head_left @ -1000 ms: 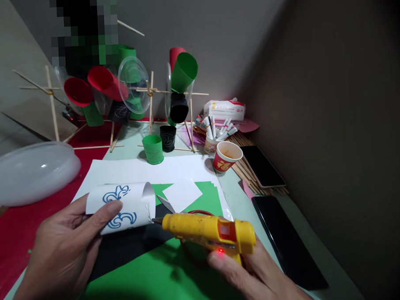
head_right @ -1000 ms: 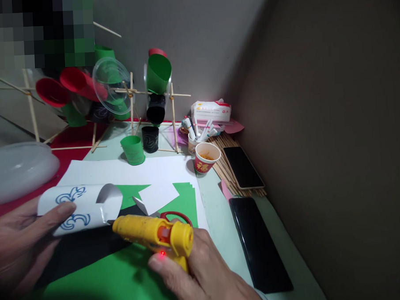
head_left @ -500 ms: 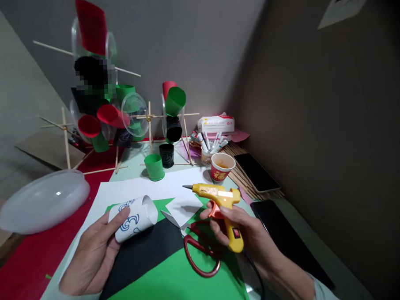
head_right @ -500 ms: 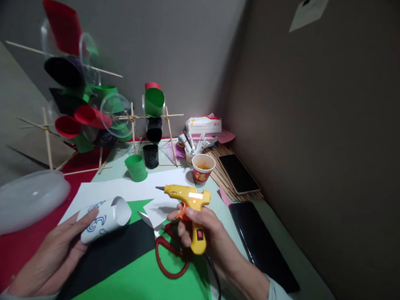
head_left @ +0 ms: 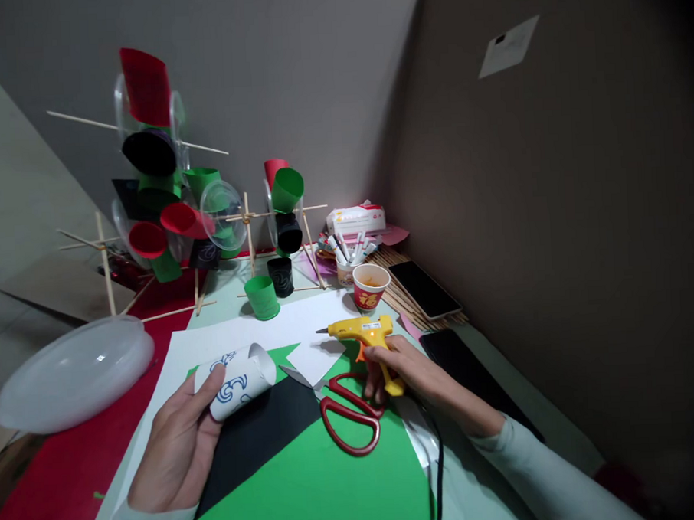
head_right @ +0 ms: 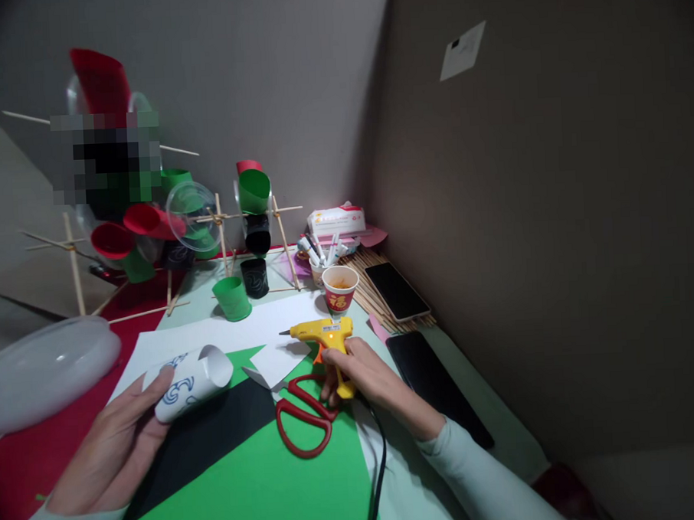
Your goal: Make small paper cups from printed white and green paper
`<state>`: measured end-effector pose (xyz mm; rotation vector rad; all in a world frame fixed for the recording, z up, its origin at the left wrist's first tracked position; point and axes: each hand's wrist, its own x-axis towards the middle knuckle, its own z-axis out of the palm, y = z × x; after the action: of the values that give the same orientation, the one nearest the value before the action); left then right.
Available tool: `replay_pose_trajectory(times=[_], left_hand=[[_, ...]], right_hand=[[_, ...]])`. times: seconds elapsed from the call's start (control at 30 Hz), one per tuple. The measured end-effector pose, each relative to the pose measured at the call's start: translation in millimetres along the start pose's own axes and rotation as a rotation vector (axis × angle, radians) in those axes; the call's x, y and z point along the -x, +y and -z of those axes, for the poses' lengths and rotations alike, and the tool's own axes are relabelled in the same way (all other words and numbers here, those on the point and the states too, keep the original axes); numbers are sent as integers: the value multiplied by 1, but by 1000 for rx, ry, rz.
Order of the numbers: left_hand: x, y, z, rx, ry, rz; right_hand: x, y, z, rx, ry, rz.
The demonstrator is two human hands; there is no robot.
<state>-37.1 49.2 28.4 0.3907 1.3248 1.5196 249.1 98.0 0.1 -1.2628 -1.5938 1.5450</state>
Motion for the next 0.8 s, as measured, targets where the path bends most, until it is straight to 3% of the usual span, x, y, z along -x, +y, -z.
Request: replay_pose_trajectory(times=[0.2, 0.33, 0.43, 0.53, 0.63, 0.8], left_hand=[[2, -5, 7, 1, -54, -38], [4, -3, 7, 8, -69, -25], [7, -3, 6, 24, -45, 12], [13, -2, 0, 50, -27, 78], [21, -2, -10, 75, -21, 144], [29, -1, -24, 102, 35, 216]], right_hand=[[3, -1, 11, 509, 276, 134], [9, -6, 3, 734, 338, 183], [19, -25, -19, 819, 331, 252], [27, -45, -50, 818, 185, 399], [24, -50, -76, 614, -13, 565], [6, -30, -92, 357, 22, 576]])
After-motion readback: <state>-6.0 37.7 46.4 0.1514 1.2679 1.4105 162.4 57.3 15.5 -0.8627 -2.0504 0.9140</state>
